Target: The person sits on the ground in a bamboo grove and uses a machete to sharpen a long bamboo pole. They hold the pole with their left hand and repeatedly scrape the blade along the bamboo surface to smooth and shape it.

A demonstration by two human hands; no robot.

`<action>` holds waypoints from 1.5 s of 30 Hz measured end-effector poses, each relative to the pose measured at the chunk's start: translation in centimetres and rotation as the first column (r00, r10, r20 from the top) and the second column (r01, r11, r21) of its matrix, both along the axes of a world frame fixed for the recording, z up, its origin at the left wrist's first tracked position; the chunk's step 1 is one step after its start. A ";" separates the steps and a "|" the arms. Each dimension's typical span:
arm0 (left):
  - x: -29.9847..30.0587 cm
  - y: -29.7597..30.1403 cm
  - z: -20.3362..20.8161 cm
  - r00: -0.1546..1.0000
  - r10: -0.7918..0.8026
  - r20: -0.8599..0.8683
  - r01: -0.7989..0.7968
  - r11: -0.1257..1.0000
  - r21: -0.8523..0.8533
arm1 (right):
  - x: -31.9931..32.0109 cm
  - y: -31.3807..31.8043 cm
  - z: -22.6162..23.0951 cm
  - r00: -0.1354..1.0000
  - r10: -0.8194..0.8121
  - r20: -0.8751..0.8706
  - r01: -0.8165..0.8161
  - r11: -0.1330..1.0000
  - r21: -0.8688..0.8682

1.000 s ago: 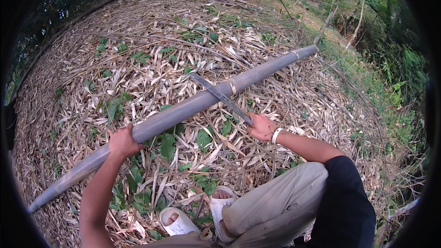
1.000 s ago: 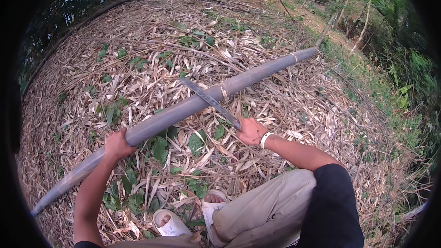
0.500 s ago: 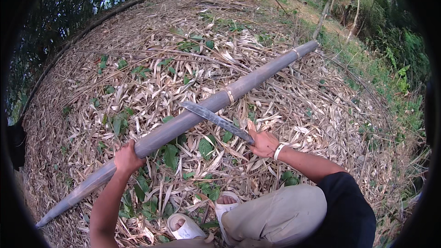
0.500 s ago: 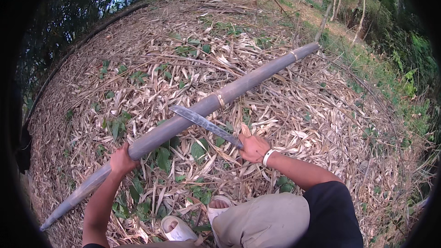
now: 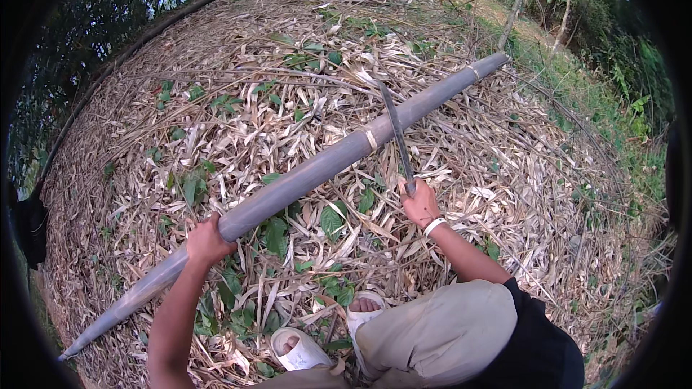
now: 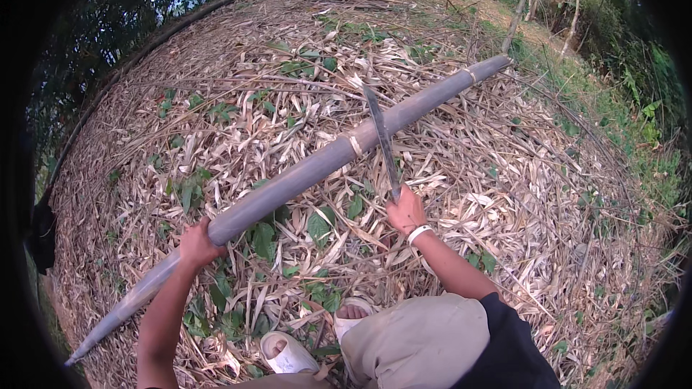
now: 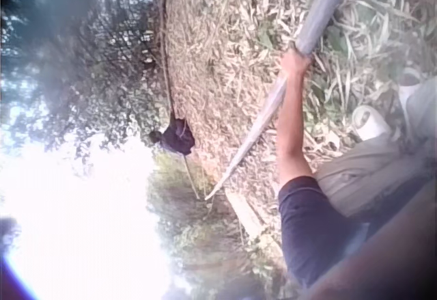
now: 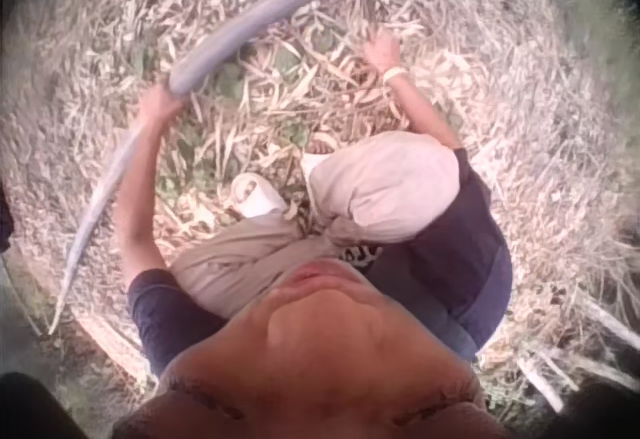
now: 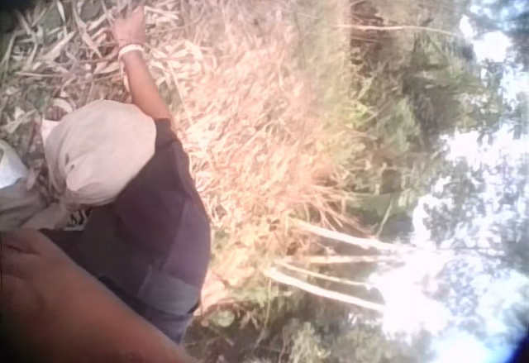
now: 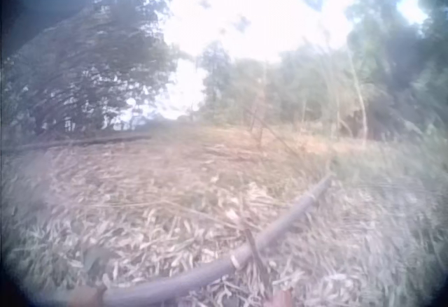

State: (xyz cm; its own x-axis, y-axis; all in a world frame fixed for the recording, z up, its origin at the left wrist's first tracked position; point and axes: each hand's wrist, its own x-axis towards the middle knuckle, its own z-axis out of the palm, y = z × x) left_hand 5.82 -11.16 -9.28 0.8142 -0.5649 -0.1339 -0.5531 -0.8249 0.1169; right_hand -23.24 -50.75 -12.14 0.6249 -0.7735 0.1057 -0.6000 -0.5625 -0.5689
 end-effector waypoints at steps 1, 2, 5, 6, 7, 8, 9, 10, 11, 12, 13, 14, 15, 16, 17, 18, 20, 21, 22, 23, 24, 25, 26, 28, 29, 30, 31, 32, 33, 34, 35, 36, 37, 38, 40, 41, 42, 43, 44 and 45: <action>-0.3 -0.3 -0.5 1.000 0.023 0.001 -0.023 1.000 0.011 | 0.4 -0.7 -0.4 0.991 -0.075 0.106 0.077 0.997 -0.013; -0.1 0.6 -1.5 0.995 0.014 0.097 -0.011 1.000 -0.025 | 1.2 0.0 0.6 0.990 -0.055 0.127 0.051 0.998 0.028; 0.0 2.7 -4.2 0.950 -0.015 0.313 0.046 0.995 -0.092 | 0.8 4.1 3.5 0.947 0.252 -0.201 -0.257 0.966 0.003; -0.2 2.9 -4.4 0.939 -0.021 0.342 0.055 0.994 -0.091 | 0.7 5.3 3.6 0.882 0.357 -0.306 -0.377 0.926 -0.007; -0.4 2.9 -4.5 0.929 -0.023 0.369 0.063 0.993 -0.098 | 0.3 5.6 3.5 0.864 0.373 -0.339 -0.405 0.914 -0.027; -0.6 2.7 -4.6 0.925 -0.032 0.378 0.077 0.992 -0.103 | -0.1 5.9 3.3 0.843 0.389 -0.371 -0.435 0.899 -0.045; -0.6 2.4 -4.8 0.921 -0.041 0.388 0.090 0.990 -0.109 | -0.4 6.0 3.0 0.821 0.403 -0.404 -0.465 0.883 -0.062; -0.6 2.1 -4.9 0.917 -0.046 0.397 0.101 0.988 -0.117 | -1.0 4.7 1.8 0.892 0.275 -0.360 -0.316 0.947 -0.060; -0.6 1.9 -5.0 0.913 -0.049 0.406 0.101 0.989 -0.108 | -1.5 2.7 -0.1 0.967 0.162 -0.198 -0.172 0.985 -0.034; -0.6 2.1 -5.2 0.908 -0.046 0.417 0.092 0.992 -0.092 | -1.1 1.2 -0.8 0.996 0.046 -0.070 -0.045 0.999 0.019; -0.6 2.4 -5.5 0.903 -0.045 0.428 0.085 0.994 -0.073 | -0.4 0.3 -1.0 0.995 -0.081 0.052 0.076 0.993 0.092; -0.5 2.7 -5.5 0.887 -0.046 0.459 0.089 0.993 -0.074 | 0.2 0.7 0.2 0.997 -0.059 0.039 0.056 0.995 0.087; -0.3 3.2 -5.5 0.901 -0.027 0.434 0.066 0.995 -0.075 | 0.5 1.2 1.6 0.999 -0.038 0.026 0.036 0.996 0.084; -0.2 3.2 -5.3 0.915 -0.022 0.402 0.058 0.995 -0.079 | 0.3 1.8 2.4 0.999 -0.034 0.005 0.033 0.996 0.079; -0.3 2.8 -5.1 0.929 -0.021 0.370 0.057 0.995 -0.085 | 0.1 2.8 2.6 0.998 0.059 -0.031 -0.056 0.995 0.085; -0.5 2.8 -4.7 0.934 -0.041 0.356 0.079 0.993 -0.093 | -0.3 4.0 2.8 0.964 0.165 -0.207 -0.156 0.986 0.059; -0.8 3.0 -3.5 0.949 -0.040 0.313 0.085 0.988 -0.129 | -0.2 5.9 3.6 0.878 0.290 -0.382 -0.296 0.954 0.045; -1.0 3.0 -3.0 0.956 -0.040 0.291 0.086 0.985 -0.147 | -0.1 6.1 3.4 0.865 0.312 -0.393 -0.327 0.945 0.031; -1.2 3.1 -2.5 0.964 -0.064 0.256 0.106 0.983 -0.153 | -0.2 6.3 3.3 0.849 0.335 -0.408 -0.358 0.933 0.022; -1.3 2.9 -1.9 0.970 -0.085 0.226 0.124 0.979 -0.165 | -0.3 5.4 3.0 0.924 0.237 -0.301 -0.244 0.970 0.014; -1.1 2.6 -1.4 0.975 -0.106 0.195 0.142 0.974 -0.179 | -0.7 3.5 2.5 0.974 0.127 -0.190 -0.125 0.992 0.019; -0.3 2.7 -0.8 0.986 -0.137 0.094 0.151 0.976 -0.160 | -0.7 1.8 2.2 0.997 0.019 -0.074 -0.017 0.999 0.040; 1.0 2.8 -0.4 0.985 -0.172 -0.014 0.168 0.974 -0.149 | -0.8 0.4 2.8 0.999 -0.042 -0.016 0.043 0.998 0.048; 3.4 3.1 0.5 0.963 -0.232 -0.137 0.195 0.951 -0.242 | -0.6 -0.7 4.6 0.999 -0.049 -0.024 0.050 0.998 0.048; 4.8 3.2 0.6 0.940 -0.219 -0.260 0.165 0.963 -0.214 | -0.6 0.5 5.6 0.991 0.047 -0.126 -0.043 0.998 0.035; 6.1 3.2 0.5 0.904 -0.200 -0.379 0.139 0.974 -0.181 | -0.1 2.3 6.3 0.964 0.139 -0.228 -0.136 0.990 0.032; 7.2 3.3 0.2 0.854 -0.177 -0.489 0.121 0.982 -0.145 | 0.3 3.9 6.5 0.919 0.224 -0.325 -0.224 0.974 0.038; 7.1 3.6 -0.8 0.868 -0.173 -0.465 0.072 0.971 -0.226 | 0.5 5.0 6.3 0.864 0.325 -0.384 -0.347 0.938 0.012; 7.4 3.6 -1.6 0.867 -0.212 -0.452 0.114 0.965 -0.235 | 0.6 6.1 6.0 0.794 0.418 -0.442 -0.468 0.884 -0.005; 7.3 3.6 -2.1 0.862 -0.247 -0.443 0.151 0.959 -0.240 | 0.6 6.8 5.9 0.774 0.426 -0.469 -0.497 0.867 -0.032; 7.1 3.6 -2.0 0.857 -0.284 -0.430 0.191 0.950 -0.247 | 0.3 6.1 5.4 0.830 0.365 -0.421 -0.420 0.907 -0.041; 6.7 3.5 -2.1 0.885 -0.276 -0.375 0.195 0.951 -0.241 | -0.3 4.5 4.5 0.879 0.301 -0.371 -0.341 0.939 -0.046; 5.6 2.9 -1.5 0.911 -0.264 -0.316 0.194 0.952 -0.235 | -0.8 2.9 3.8 0.918 0.236 -0.317 -0.264 0.963 -0.047; 4.5 2.8 -0.9 0.936 -0.242 -0.256 0.186 0.957 -0.223 | -0.6 1.5 4.1 0.973 0.133 -0.188 -0.137 0.991 -0.010; 3.1 2.8 -0.1 0.973 -0.165 -0.159 0.152 0.984 -0.087 | -0.1 -1.1 4.7 0.995 -0.040 -0.090 0.039 0.999 -0.013; 2.5 2.4 0.4 0.984 -0.141 -0.105 0.140 0.990 -0.022 | 0.0 -1.6 5.0 0.996 -0.083 -0.037 0.082 0.996 -0.041; 1.3 2.3 1.0 0.992 -0.111 -0.053 0.113 0.993 0.038 | 0.1 -1.3 4.8 0.998 -0.005 -0.058 0.003 1.000 -0.031; 0.7 2.1 1.2 0.995 -0.091 -0.030 0.092 0.994 0.055 | 0.2 -0.3 4.8 0.995 0.065 -0.081 -0.067 0.998 -0.020; 0.2 2.0 1.2 0.997 -0.073 -0.007 0.073 0.994 0.076 | 0.3 1.1 4.6 0.986 0.132 -0.102 -0.133 0.991 -0.004; 0.0 2.0 1.3 0.999 -0.051 0.018 0.049 0.994 0.094 | 0.6 3.9 5.4 0.945 0.231 -0.232 -0.236 0.972 0.008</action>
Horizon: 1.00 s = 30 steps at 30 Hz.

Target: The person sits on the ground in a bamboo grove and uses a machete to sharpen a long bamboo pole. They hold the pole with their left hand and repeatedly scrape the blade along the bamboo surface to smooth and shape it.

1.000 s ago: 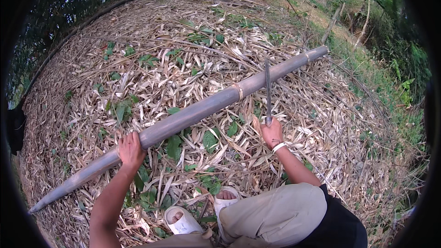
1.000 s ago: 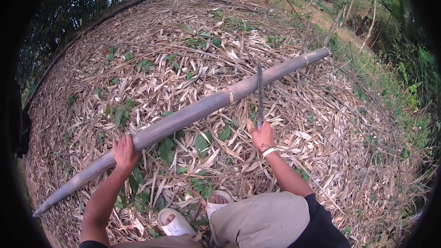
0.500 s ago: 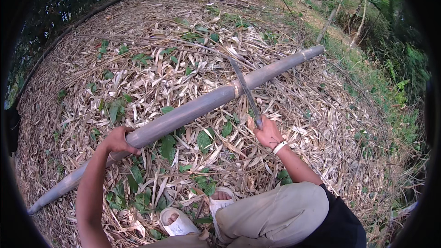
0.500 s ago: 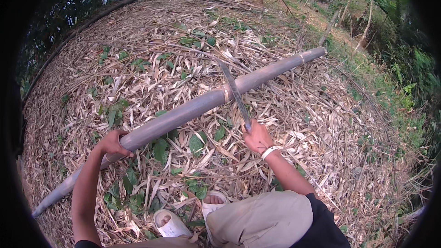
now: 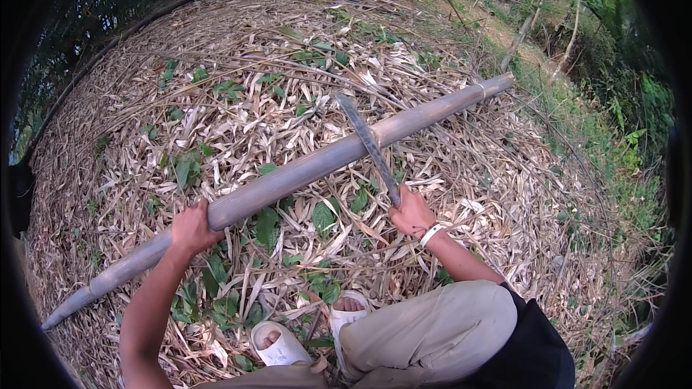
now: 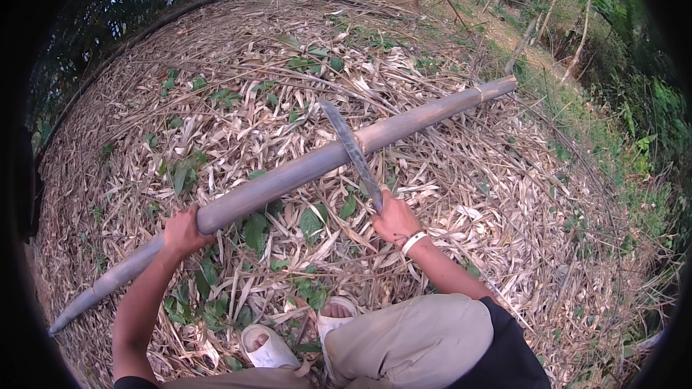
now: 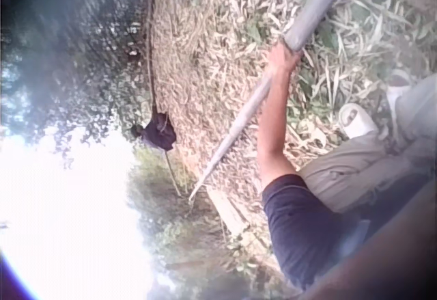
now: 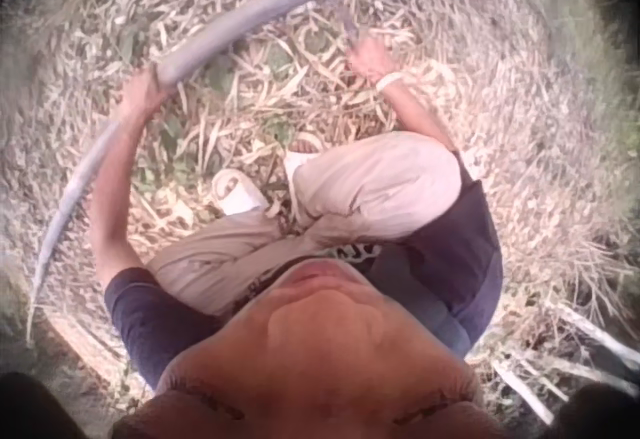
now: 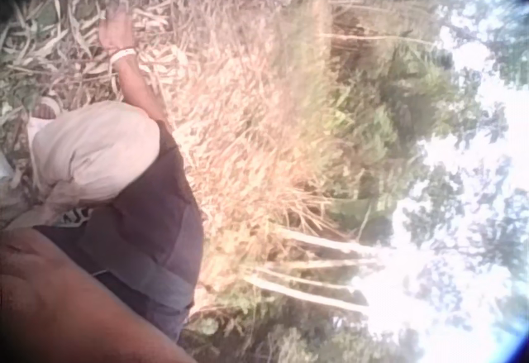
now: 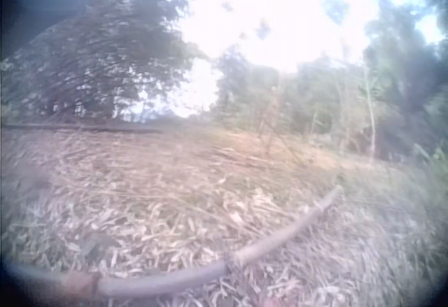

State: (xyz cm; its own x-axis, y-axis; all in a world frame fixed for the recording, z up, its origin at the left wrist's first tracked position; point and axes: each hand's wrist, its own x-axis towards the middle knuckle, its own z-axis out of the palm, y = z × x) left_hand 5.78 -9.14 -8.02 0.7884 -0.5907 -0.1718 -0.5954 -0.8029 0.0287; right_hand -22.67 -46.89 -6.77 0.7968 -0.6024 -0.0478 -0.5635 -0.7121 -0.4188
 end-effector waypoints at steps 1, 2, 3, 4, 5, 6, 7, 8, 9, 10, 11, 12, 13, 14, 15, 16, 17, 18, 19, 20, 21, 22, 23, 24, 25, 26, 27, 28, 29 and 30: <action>-0.1 -0.1 0.1 1.000 0.005 0.013 -0.005 1.000 -0.009 | -0.1 1.8 -0.2 0.990 0.126 -0.068 -0.128 0.991 -0.034; -0.2 0.3 0.2 0.999 0.023 0.030 -0.023 1.000 -0.008 | 0.2 3.7 -0.5 0.970 0.226 -0.089 -0.230 0.972 -0.039; -0.2 0.8 0.3 0.998 0.040 0.046 -0.040 0.999 -0.007 | 0.5 4.9 -0.8 0.941 0.310 -0.135 -0.322 0.943 -0.080; -0.2 1.0 0.2 0.998 0.024 0.063 -0.022 0.999 -0.024 | 0.6 5.6 -0.8 0.906 0.380 -0.187 -0.405 0.906 -0.122; -0.3 1.3 -0.1 0.997 0.008 0.079 -0.005 0.999 -0.041 | 0.4 5.1 -1.1 0.943 0.301 -0.140 -0.319 0.939 -0.126; -0.2 1.3 -0.3 0.995 -0.008 0.096 0.013 0.998 -0.058 | 0.1 3.9 -1.9 0.971 0.219 -0.093 -0.230 0.965 -0.127; -0.2 0.8 -0.6 0.996 -0.015 0.089 0.020 0.998 -0.055 | -0.4 2.0 -2.7 0.990 0.130 -0.049 -0.136 0.982 -0.130; -0.4 0.2 -0.8 0.997 -0.021 0.080 0.025 0.998 -0.051 | -0.7 -0.9 -3.6 0.999 -0.052 0.005 0.053 0.997 -0.058; -0.5 0.1 -1.1 0.997 -0.018 0.072 0.021 0.999 -0.042 | -0.8 -2.0 -3.1 0.998 -0.065 -0.013 0.063 0.995 -0.081; -0.4 0.1 -1.3 0.997 -0.002 0.080 0.004 0.999 -0.032 | -0.8 -2.4 -2.6 0.997 -0.078 -0.030 0.074 0.991 -0.108; -0.1 0.2 -1.8 0.996 0.010 0.084 -0.008 1.000 -0.023 | -0.4 -1.5 -2.4 0.996 -0.089 -0.005 0.089 0.993 -0.078; 0.2 0.3 -2.2 0.996 0.022 0.089 -0.021 1.000 -0.013 | 0.3 -0.1 -2.5 0.995 -0.102 0.020 0.103 0.994 -0.048; 0.3 0.4 -2.3 0.996 0.031 0.090 -0.029 0.999 -0.026 | 0.8 1.8 -1.8 0.998 -0.051 0.035 0.051 0.999 0.011; 0.3 0.0 -2.3 0.995 0.033 0.089 -0.029 0.999 -0.044 | 0.7 2.8 -2.7 0.999 0.013 0.037 -0.014 0.999 0.029; 0.3 0.5 -2.3 0.995 0.046 0.091 -0.042 0.998 -0.045 | 0.8 4.8 -2.0 0.991 0.130 -0.011 -0.129 0.990 0.064; 0.3 0.7 -2.3 0.994 0.029 0.101 -0.022 0.998 -0.065 | 1.1 5.9 -2.0 0.968 0.231 -0.096 -0.234 0.972 -0.014; 0.2 0.9 -2.4 0.994 0.012 0.112 -0.003 0.996 -0.084 | 0.8 6.1 -2.4 0.935 0.331 -0.126 -0.340 0.939 -0.052; 0.2 1.0 -2.4 0.992 -0.003 0.123 0.015 0.995 -0.102 | 0.7 6.0 -2.8 0.890 0.427 -0.160 -0.443 0.892 -0.085; 0.3 1.2 -2.3 0.992 -0.001 0.124 0.014 0.995 -0.102 | 0.8 5.3 -3.3 0.904 0.393 -0.170 -0.413 0.906 -0.098; 0.1 1.2 -2.3 0.993 0.002 0.120 0.011 0.994 -0.107 | 0.5 4.1 -3.0 0.914 0.360 -0.185 -0.384 0.917 -0.112; 0.1 1.3 -2.4 0.993 0.006 0.116 0.007 0.994 -0.111 | 0.3 2.6 -2.5 0.976 0.182 -0.122 -0.198 0.971 -0.135; 0.1 0.8 -2.7 0.992 -0.004 0.130 0.020 0.992 -0.122 | -0.2 -0.7 -3.1 1.000 -0.011 -0.009 0.011 0.997 -0.077; 0.1 0.2 -3.1 0.990 -0.008 0.139 0.027 0.990 -0.137 | -0.8 -3.3 -2.6 0.997 -0.059 0.047 0.061 0.997 -0.037; 0.1 0.0 -3.2 0.988 -0.013 0.156 0.035 0.990 -0.139 | -0.4 -3.5 -2.8 0.995 -0.099 -0.019 0.096 0.988 -0.122; 0.3 0.1 -3.2 0.989 0.011 0.149 0.010 0.990 -0.139 | 0.1 -2.9 -2.8 0.996 -0.094 -0.013 0.092 0.992 -0.088; 0.5 0.1 -3.1 0.991 0.020 0.135 -0.003 0.992 -0.127 | 1.0 -1.6 -2.5 0.996 -0.088 -0.006 0.088 0.995 -0.057; 0.7 0.2 -3.0 0.992 0.029 0.121 -0.015 0.993 -0.116 | 1.6 0.2 -2.2 0.997 -0.055 0.051 0.055 0.998 -0.006; 0.7 0.0 -3.0 0.994 0.030 0.106 -0.019 0.995 -0.102 | 2.1 1.3 -3.3 0.999 0.006 0.040 -0.006 1.000 0.000; 0.7 0.3 -2.8 0.994 0.029 0.104 -0.018 0.995 -0.098 | 2.7 3.4 -3.0 0.994 0.105 -0.031 -0.106 0.994 -0.030; 0.6 0.8 -2.7 0.994 0.028 0.103 -0.018 0.996 -0.092 | 2.9 5.0 -2.4 0.974 0.201 -0.103 -0.207 0.977 -0.052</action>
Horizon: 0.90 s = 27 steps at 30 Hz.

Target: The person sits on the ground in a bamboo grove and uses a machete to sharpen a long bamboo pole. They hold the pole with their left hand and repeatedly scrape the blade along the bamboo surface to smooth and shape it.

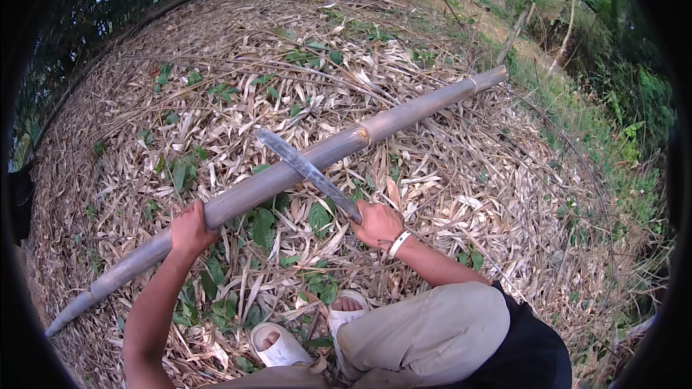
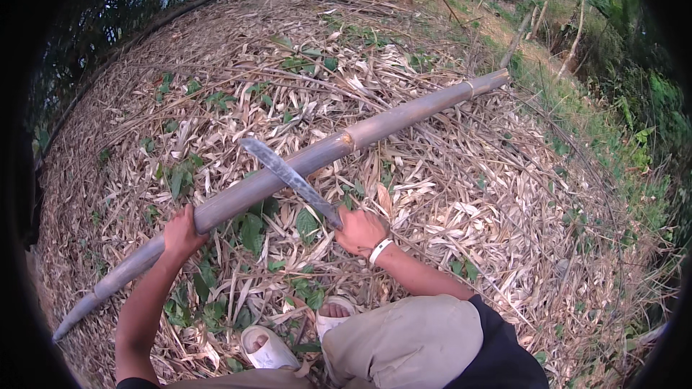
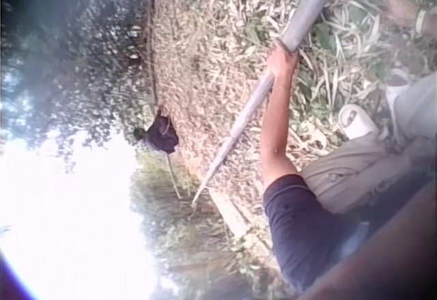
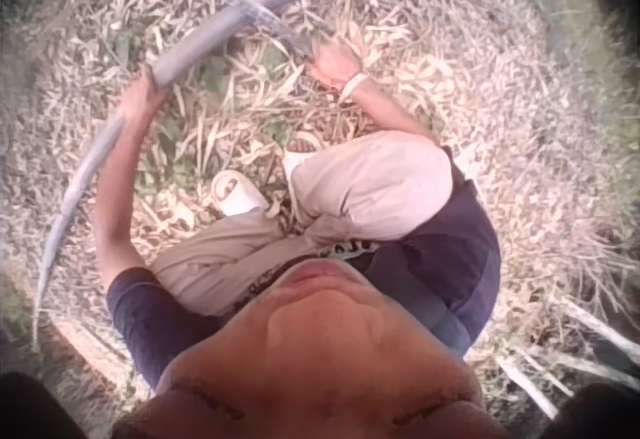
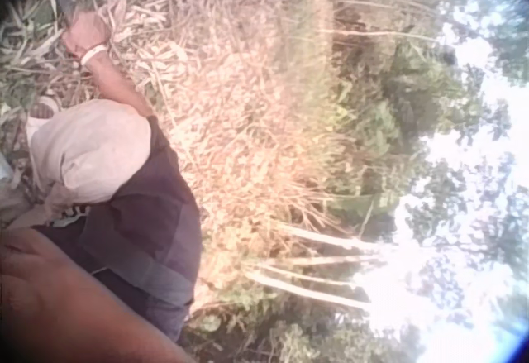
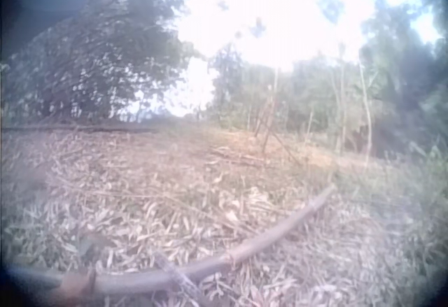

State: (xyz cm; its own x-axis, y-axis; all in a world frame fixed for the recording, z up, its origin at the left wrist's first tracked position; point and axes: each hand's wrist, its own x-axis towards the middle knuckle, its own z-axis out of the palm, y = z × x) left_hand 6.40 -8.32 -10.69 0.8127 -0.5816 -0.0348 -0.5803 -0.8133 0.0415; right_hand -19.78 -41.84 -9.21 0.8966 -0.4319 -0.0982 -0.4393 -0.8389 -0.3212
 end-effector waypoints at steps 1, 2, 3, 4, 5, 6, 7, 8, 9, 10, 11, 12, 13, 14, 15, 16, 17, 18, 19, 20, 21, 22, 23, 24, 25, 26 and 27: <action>-0.1 0.0 0.3 1.000 -0.008 -0.002 0.008 1.000 -0.003 | -0.2 -0.2 -0.4 0.997 0.079 0.006 -0.079 0.995 -0.056; -0.2 -0.2 0.5 1.000 -0.013 -0.008 0.013 1.000 -0.008 | -0.5 -0.7 -1.0 0.987 0.158 0.007 -0.156 0.981 -0.113; -0.5 -0.4 0.7 1.000 -0.018 -0.014 0.018 1.000 -0.012 | -0.9 -1.3 -1.3 0.972 0.236 0.003 -0.232 0.958 -0.169; -0.6 -0.1 0.7 1.000 -0.015 -0.023 0.014 1.000 -0.009 | -0.9 -2.5 -1.1 0.996 0.092 0.023 -0.088 0.987 -0.137; -0.6 0.1 0.6 1.000 -0.024 0.004 0.024 0.999 -0.024 | -1.4 -4.6 -0.9 0.992 -0.111 0.060 0.117 0.987 -0.107; -0.7 -0.5 -0.1 0.999 -0.038 0.026 0.039 0.998 -0.053 | -2.1 -8.0 -2.1 0.913 -0.318 0.256 0.321 0.946 0.031; -0.7 -0.2 -0.4 0.998 -0.039 0.052 0.042 0.997 -0.067 | -1.8 -9.3 -1.3 0.874 -0.411 0.260 0.404 0.911 0.083; -0.9 -0.4 -0.5 0.998 -0.021 0.051 0.024 0.997 -0.067 | -1.6 -9.9 -1.2 0.843 -0.446 0.300 0.434 0.894 0.109; -1.0 -0.7 -0.5 0.999 -0.004 0.050 0.007 0.998 -0.068 | -1.5 -10.5 -1.3 0.809 -0.480 0.338 0.462 0.876 0.137; -0.9 -0.8 -0.4 0.999 0.012 0.053 -0.008 0.998 -0.068 | -1.4 -10.9 -1.3 0.770 -0.514 0.378 0.489 0.856 0.168; -0.7 -0.8 -0.4 0.999 0.024 0.035 -0.021 0.997 -0.069 | -1.2 -9.2 -0.5 0.808 -0.462 0.364 0.420 0.887 0.193; -0.6 -0.5 -0.3 0.999 0.036 0.018 -0.035 0.997 -0.070 | -1.2 -7.7 -0.3 0.887 -0.362 0.287 0.327 0.931 0.161; -0.6 -0.8 -0.1 0.999 0.039 -0.002 -0.039 0.996 -0.076 | -1.3 -5.9 -0.5 0.929 -0.329 0.168 0.314 0.943 0.109; -0.6 -0.7 0.2 0.999 0.034 -0.004 -0.034 0.997 -0.065 | -1.3 -4.2 -0.8 0.981 -0.167 0.100 0.158 0.983 0.095; -0.6 -0.4 0.5 0.999 0.035 -0.005 -0.036 0.998 -0.050 | -1.1 -2.2 -0.8 0.999 -0.037 0.036 0.035 0.997 0.062; -0.6 -0.4 0.6 0.999 0.032 -0.011 -0.033 0.999 -0.041 | -1.5 -1.6 -1.5 0.998 0.036 0.057 -0.037 0.999 0.014; -0.6 -0.5 0.9 1.000 -0.002 -0.014 0.001 0.999 -0.042 | -1.9 -1.2 -2.3 0.991 0.111 0.074 -0.108 0.994 -0.035; -0.4 -0.7 1.2 0.999 -0.036 -0.018 0.035 0.998 -0.044 | -2.0 -1.2 -2.9 0.979 0.186 0.087 -0.178 0.980 -0.086; -0.2 -0.4 1.5 0.998 -0.060 -0.022 0.059 0.997 -0.040 | -2.1 -1.6 -3.0 0.989 0.095 0.109 -0.087 0.993 -0.077; 0.1 -0.8 1.8 0.997 -0.065 -0.039 0.063 0.998 -0.030 | -2.4 -3.5 -4.1 0.983 -0.055 0.174 0.066 0.996 -0.056; 0.4 -1.0 2.1 0.996 -0.062 -0.057 0.061 0.998 -0.017 | -2.4 -5.6 -4.7 0.944 -0.205 0.258 0.200 0.979 0.046; 0.5 -1.1 2.2 0.995 -0.059 -0.079 0.059 0.998 -0.003 | -2.1 -7.2 -4.4 0.884 -0.387 0.261 0.349 0.919 0.183; 0.8 -1.4 2.1 0.994 -0.066 -0.093 0.064 0.998 -0.024 | -1.7 -8.7 -3.9 0.816 -0.475 0.328 0.393 0.873 0.288; 1.2 -1.6 2.0 0.992 -0.073 -0.106 0.069 0.997 -0.045 | -1.6 -10.0 -3.5 0.777 -0.563 0.281 0.469 0.816 0.338; 1.6 -1.7 1.8 0.990 -0.081 -0.118 0.073 0.995 -0.068 | -1.3 -10.5 -3.5 0.774 -0.552 0.311 0.462 0.827 0.319; 2.3 -1.4 1.7 0.984 -0.101 -0.146 0.088 0.992 -0.094 | -0.9 -10.5 -3.4 0.768 -0.542 0.342 0.455 0.837 0.304; 3.2 -1.0 1.5 0.977 -0.122 -0.173 0.102 0.988 -0.119 | -0.7 -10.0 -3.5 0.827 -0.448 0.340 0.369 0.888 0.274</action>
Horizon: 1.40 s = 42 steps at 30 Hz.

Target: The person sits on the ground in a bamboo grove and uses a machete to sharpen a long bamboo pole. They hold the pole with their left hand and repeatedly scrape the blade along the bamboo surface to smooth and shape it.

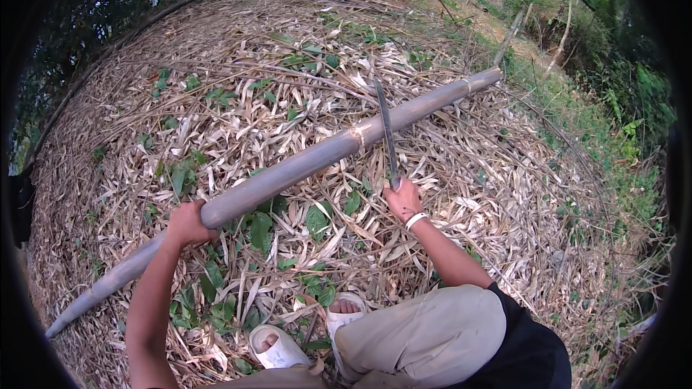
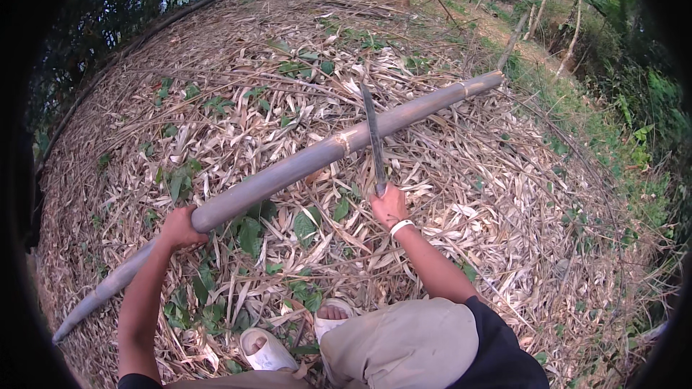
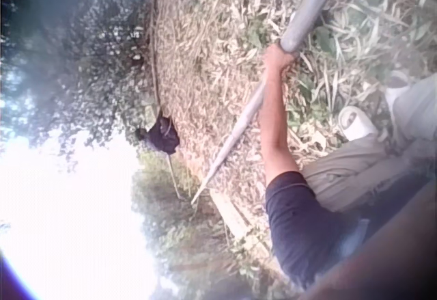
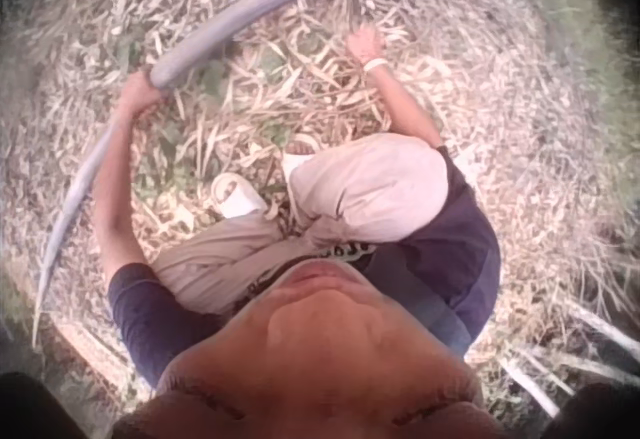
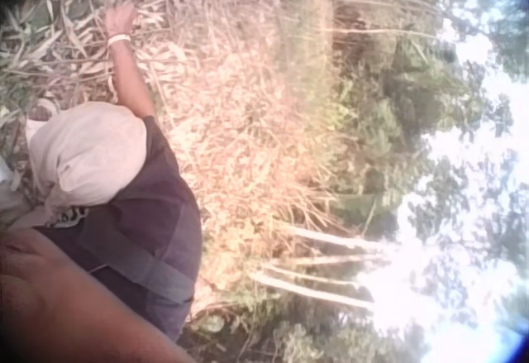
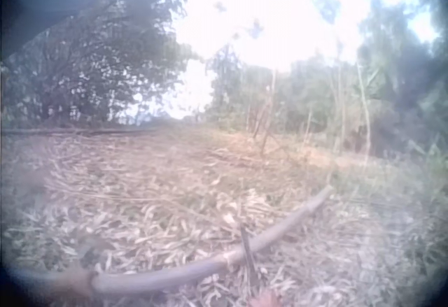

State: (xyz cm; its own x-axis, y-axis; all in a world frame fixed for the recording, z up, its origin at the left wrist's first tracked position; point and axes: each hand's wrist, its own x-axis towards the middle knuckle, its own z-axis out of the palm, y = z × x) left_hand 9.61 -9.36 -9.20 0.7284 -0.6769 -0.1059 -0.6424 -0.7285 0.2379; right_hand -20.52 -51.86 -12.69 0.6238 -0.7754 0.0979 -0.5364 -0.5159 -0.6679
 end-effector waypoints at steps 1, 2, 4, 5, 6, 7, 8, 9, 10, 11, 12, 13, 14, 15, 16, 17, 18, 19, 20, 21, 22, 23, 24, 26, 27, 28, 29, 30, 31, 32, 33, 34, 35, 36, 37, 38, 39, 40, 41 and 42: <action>0.5 0.4 -0.3 0.999 -0.015 -0.035 0.014 1.000 -0.020 | 0.2 1.4 0.2 0.994 0.109 -0.025 -0.109 0.994 -0.022; 0.6 0.4 0.0 0.998 -0.031 -0.049 0.030 0.999 -0.027 | 0.3 2.7 0.8 0.961 0.200 -0.193 -0.216 0.974 -0.066; 0.9 0.5 -0.1 0.997 -0.049 -0.060 0.046 0.998 -0.039 | 0.0 4.5 1.8 0.855 0.349 -0.384 -0.428 0.893 -0.141; 1.0 0.6 -0.1 0.996 -0.054 -0.064 0.052 0.998 -0.042 | -0.1 5.1 2.1 0.804 0.375 -0.462 -0.501 0.846 -0.185; 1.1 0.5 -0.3 0.997 -0.059 -0.056 0.056 0.997 -0.044 | -0.2 4.5 1.1 0.839 0.334 -0.430 -0.443 0.878 -0.181; 1.2 0.4 -0.5 0.997 -0.062 -0.048 0.060 0.997 -0.046 | -0.5 3.5 0.0 0.870 0.291 -0.398 -0.383 0.907 -0.174; 1.0 0.4 -0.7 0.997 -0.063 -0.045 0.061 0.997 -0.046 | -0.5 2.6 -0.1 0.937 0.193 -0.293 -0.234 0.966 -0.112; 0.9 0.4 -0.7 0.998 -0.049 -0.032 0.049 0.999 -0.020 | -0.5 1.3 0.0 0.980 0.118 -0.158 -0.126 0.991 -0.042; 0.6 0.0 -0.6 0.999 -0.041 -0.025 0.041 0.999 0.001 | -0.7 -0.2 0.4 0.993 0.035 -0.115 -0.039 0.999 -0.027; 0.5 -0.2 -0.4 0.999 -0.033 -0.012 0.034 0.999 0.021 | -0.6 -1.3 0.9 0.996 -0.049 -0.068 0.049 0.999 -0.009; 0.1 -0.1 -0.5 1.000 -0.015 0.006 0.015 0.999 0.030 | -0.8 -1.7 1.0 0.997 -0.024 -0.077 0.022 1.000 -0.022; -0.1 -0.1 -0.7 1.000 -0.002 0.029 0.000 0.999 0.035 | -1.0 -2.0 1.3 0.997 -0.003 -0.082 0.000 0.999 -0.037; -0.5 0.0 -0.5 0.999 0.015 0.051 -0.017 0.999 0.046 | -0.9 -1.3 2.2 0.996 0.021 -0.088 -0.025 0.999 -0.046; -0.7 0.3 -0.3 0.999 0.032 0.042 -0.035 0.996 0.076 | -0.8 0.3 2.6 0.980 0.102 -0.170 -0.110 0.993 -0.038; -1.4 0.2 0.4 0.998 0.049 0.033 -0.052 0.993 0.104 | -0.6 2.8 3.5 0.951 0.180 -0.251 -0.193 0.981 -0.026; -2.0 -0.3 0.7 0.998 0.058 0.021 -0.060 0.990 0.128 | -0.9 3.6 2.8 0.896 0.314 -0.313 -0.356 0.931 -0.086; -2.6 -0.1 0.3 0.994 0.080 0.071 -0.086 0.992 0.092 | -0.5 5.7 3.5 0.818 0.372 -0.438 -0.449 0.889 -0.084; -3.5 0.2 -0.8 0.988 0.102 0.120 -0.109 0.993 0.053 | -0.6 7.4 4.4 0.760 0.433 -0.485 -0.557 0.818 -0.142; -4.2 0.7 -1.6 0.978 0.125 0.168 -0.130 0.991 0.018 | -0.7 7.8 3.7 0.730 0.484 -0.483 -0.614 0.774 -0.152; -4.6 1.3 -2.0 0.961 0.092 0.262 -0.093 0.996 -0.009 | -0.8 7.9 3.1 0.697 0.533 -0.481 -0.668 0.726 -0.163; -5.0 2.5 -2.3 0.933 0.071 0.353 -0.067 0.997 -0.024 | -0.7 7.9 2.5 0.742 0.492 -0.455 -0.608 0.780 -0.147; -5.6 2.5 -2.3 0.902 0.043 0.429 -0.024 0.998 -0.051 | -1.5 7.3 2.6 0.784 0.429 -0.448 -0.534 0.834 -0.136; -6.0 2.5 -2.2 0.926 0.045 0.376 -0.030 0.999 -0.045 | -2.2 6.3 3.1 0.874 0.325 -0.361 -0.390 0.913 -0.122; -6.7 1.6 -2.1 0.918 0.037 0.395 -0.015 0.998 -0.059 | -4.1 1.3 1.2 0.992 0.063 -0.111 -0.070 0.996 -0.060; -6.9 1.5 -2.4 0.913 0.037 0.407 -0.012 0.998 -0.062 | -4.2 -0.5 1.0 0.997 -0.040 -0.071 0.037 0.998 -0.046; -6.7 1.6 -2.6 0.915 0.036 0.402 -0.013 0.998 -0.060 | -3.7 -1.4 1.9 0.989 -0.146 -0.024 0.145 0.989 -0.032; -6.7 1.8 -2.7 0.913 0.046 0.406 -0.020 0.997 -0.068 | -3.5 -1.8 2.6 0.987 -0.158 -0.010 0.158 0.987 0.013; -6.8 2.2 -2.7 0.911 0.055 0.409 -0.026 0.997 -0.076 | -3.5 -1.5 2.8 0.996 -0.087 -0.019 0.086 0.996 -0.010; -6.8 2.3 -2.8 0.910 0.056 0.411 -0.022 0.996 -0.086 | -3.5 -0.7 3.1 0.999 -0.025 -0.032 0.024 0.999 -0.034; -6.7 2.3 -2.6 0.915 0.041 0.401 -0.015 0.997 -0.069 | -3.6 0.6 3.0 0.991 0.049 -0.124 -0.051 0.999 -0.014; -6.1 2.7 -2.5 0.937 -0.020 0.349 0.042 0.998 -0.056 | -3.4 3.0 3.5 0.969 0.164 -0.186 -0.167 0.986 -0.003; -5.1 3.2 -2.2 0.951 -0.077 0.298 0.096 0.994 -0.048 | -3.4 4.9 3.6 0.913 0.257 -0.319 -0.282 0.959 -0.037; -4.0 4.2 -1.1 0.960 -0.127 0.251 0.139 0.990 -0.030 | -2.9 7.2 3.7 0.857 0.340 -0.388 -0.386 0.921 -0.047; -2.7 4.2 0.1 0.995 -0.102 -0.001 0.101 0.990 -0.094 | -2.9 8.4 3.9 0.785 0.424 -0.452 -0.502 0.863 -0.061; -1.6 4.2 1.1 0.988 -0.121 -0.094 0.110 0.987 -0.120 | -2.9 8.3 3.3 0.802 0.414 -0.430 -0.484 0.873 -0.063; -0.4 3.7 1.7 0.971 -0.151 -0.186 0.123 0.980 -0.153 | -3.1 7.8 2.6 0.821 0.394 -0.413 -0.459 0.886 -0.069; 0.3 3.6 1.9 0.943 -0.183 -0.277 0.134 0.973 -0.188 | -3.5 7.2 2.2 0.840 0.372 -0.396 -0.433 0.898 -0.075; 1.2 4.1 0.7 0.953 -0.143 -0.267 0.086 0.973 -0.213 | -3.2 6.3 2.9 0.895 0.282 -0.346 -0.316 0.948 -0.044; 1.5 3.7 0.3 0.945 -0.137 -0.295 0.088 0.981 -0.176 | -3.4 4.0 2.3 0.951 0.190 -0.244 -0.220 0.970 -0.103; 1.5 3.7 0.2 0.938 -0.116 -0.325 0.077 0.989 -0.129 | -3.1 2.7 3.3 0.983 0.074 -0.166 -0.075 0.997 0.001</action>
State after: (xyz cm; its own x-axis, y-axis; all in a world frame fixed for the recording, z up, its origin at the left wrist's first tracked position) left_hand 11.09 -5.64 -8.96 0.5957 -0.7637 -0.2489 -0.5789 -0.6230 0.5260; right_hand -23.62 -49.16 -9.34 0.6877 -0.7260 -0.0082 -0.5997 -0.5617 -0.5700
